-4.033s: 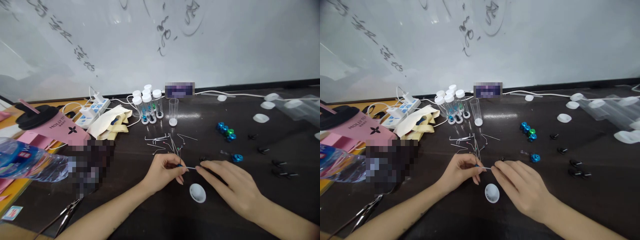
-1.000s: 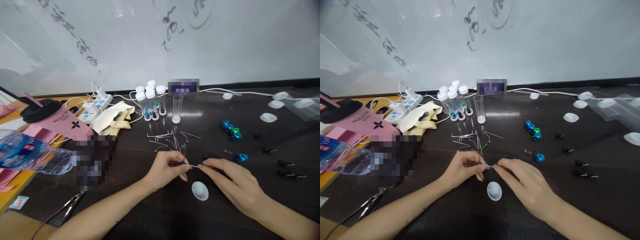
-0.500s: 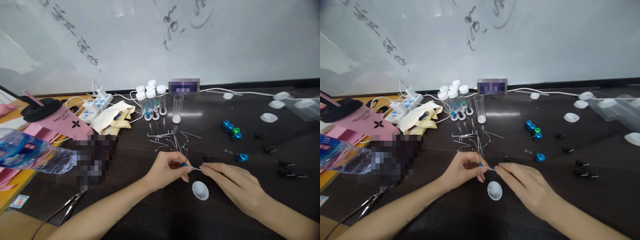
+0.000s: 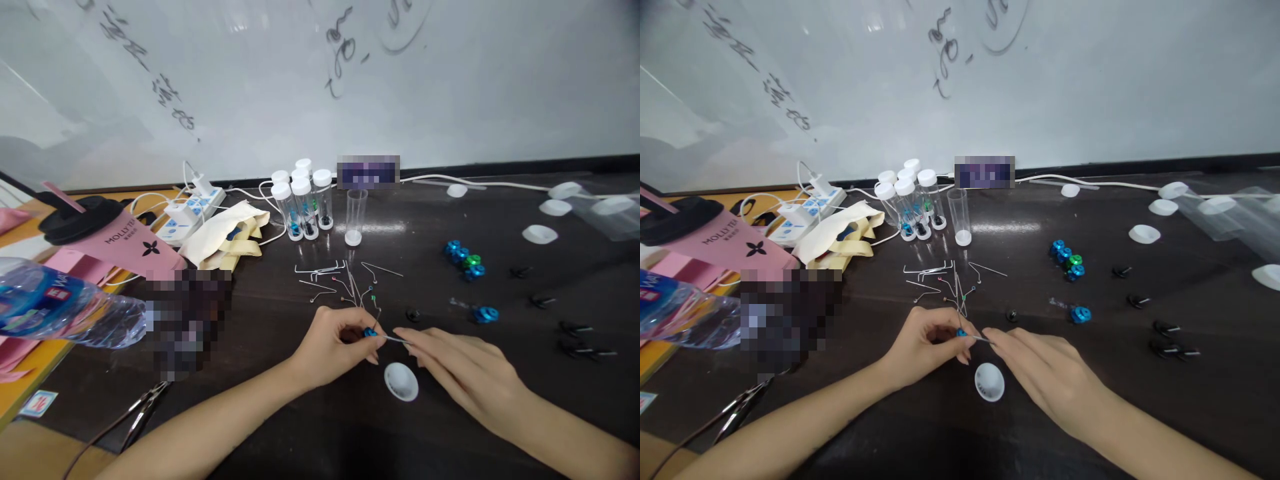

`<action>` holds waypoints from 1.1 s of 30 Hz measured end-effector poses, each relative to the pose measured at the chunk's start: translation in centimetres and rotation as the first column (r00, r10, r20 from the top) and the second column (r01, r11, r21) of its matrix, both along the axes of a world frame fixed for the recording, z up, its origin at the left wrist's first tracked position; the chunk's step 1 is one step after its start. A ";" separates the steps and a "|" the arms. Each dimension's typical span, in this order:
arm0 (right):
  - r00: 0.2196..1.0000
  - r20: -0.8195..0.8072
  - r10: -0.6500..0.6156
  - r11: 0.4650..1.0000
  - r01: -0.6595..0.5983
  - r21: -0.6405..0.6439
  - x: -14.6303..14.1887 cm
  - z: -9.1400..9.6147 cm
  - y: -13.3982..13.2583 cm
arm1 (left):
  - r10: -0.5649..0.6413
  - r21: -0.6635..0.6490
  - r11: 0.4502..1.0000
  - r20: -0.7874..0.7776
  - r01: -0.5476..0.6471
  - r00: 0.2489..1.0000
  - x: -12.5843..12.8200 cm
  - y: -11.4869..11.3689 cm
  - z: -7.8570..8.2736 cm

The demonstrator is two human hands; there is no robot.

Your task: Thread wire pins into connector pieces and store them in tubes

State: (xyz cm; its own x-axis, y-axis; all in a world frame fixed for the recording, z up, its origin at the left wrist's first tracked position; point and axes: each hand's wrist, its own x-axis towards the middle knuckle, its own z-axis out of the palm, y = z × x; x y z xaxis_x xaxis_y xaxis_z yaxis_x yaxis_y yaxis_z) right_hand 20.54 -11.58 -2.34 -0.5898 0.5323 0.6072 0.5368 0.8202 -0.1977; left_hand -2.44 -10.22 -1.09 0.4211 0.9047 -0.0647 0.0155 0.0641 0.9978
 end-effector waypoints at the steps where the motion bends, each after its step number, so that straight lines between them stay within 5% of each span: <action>1: 1.000 -0.004 -0.016 1.000 0.016 0.007 -0.1 0.1 0.1 | 0.007 -0.020 1.000 0.022 -0.006 1.000 0.0 0.1 0.0; 9: 0.992 0.118 0.054 0.998 -0.059 0.038 1.3 -0.7 0.0 | 0.042 -0.126 0.992 0.135 -0.025 0.990 0.0 0.6 0.3; 21: 0.995 0.060 0.075 0.995 -0.071 -0.071 0.9 -0.4 -0.1 | -0.006 -0.010 1.000 -0.021 0.005 1.000 0.0 0.0 0.3; 33: 0.960 0.278 0.033 0.956 -0.112 0.272 0.7 1.0 -0.3 | -0.015 -0.145 0.989 0.123 0.033 0.992 0.0 0.5 0.1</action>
State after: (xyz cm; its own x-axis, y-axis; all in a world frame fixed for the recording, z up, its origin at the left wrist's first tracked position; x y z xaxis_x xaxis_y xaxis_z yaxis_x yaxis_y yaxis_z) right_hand 21.21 -11.85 -1.35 -0.7817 0.3119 0.5400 0.4743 0.8595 0.1903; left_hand -2.42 -9.75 -1.02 0.4552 0.8788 -0.1435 -0.1013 0.2112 0.9722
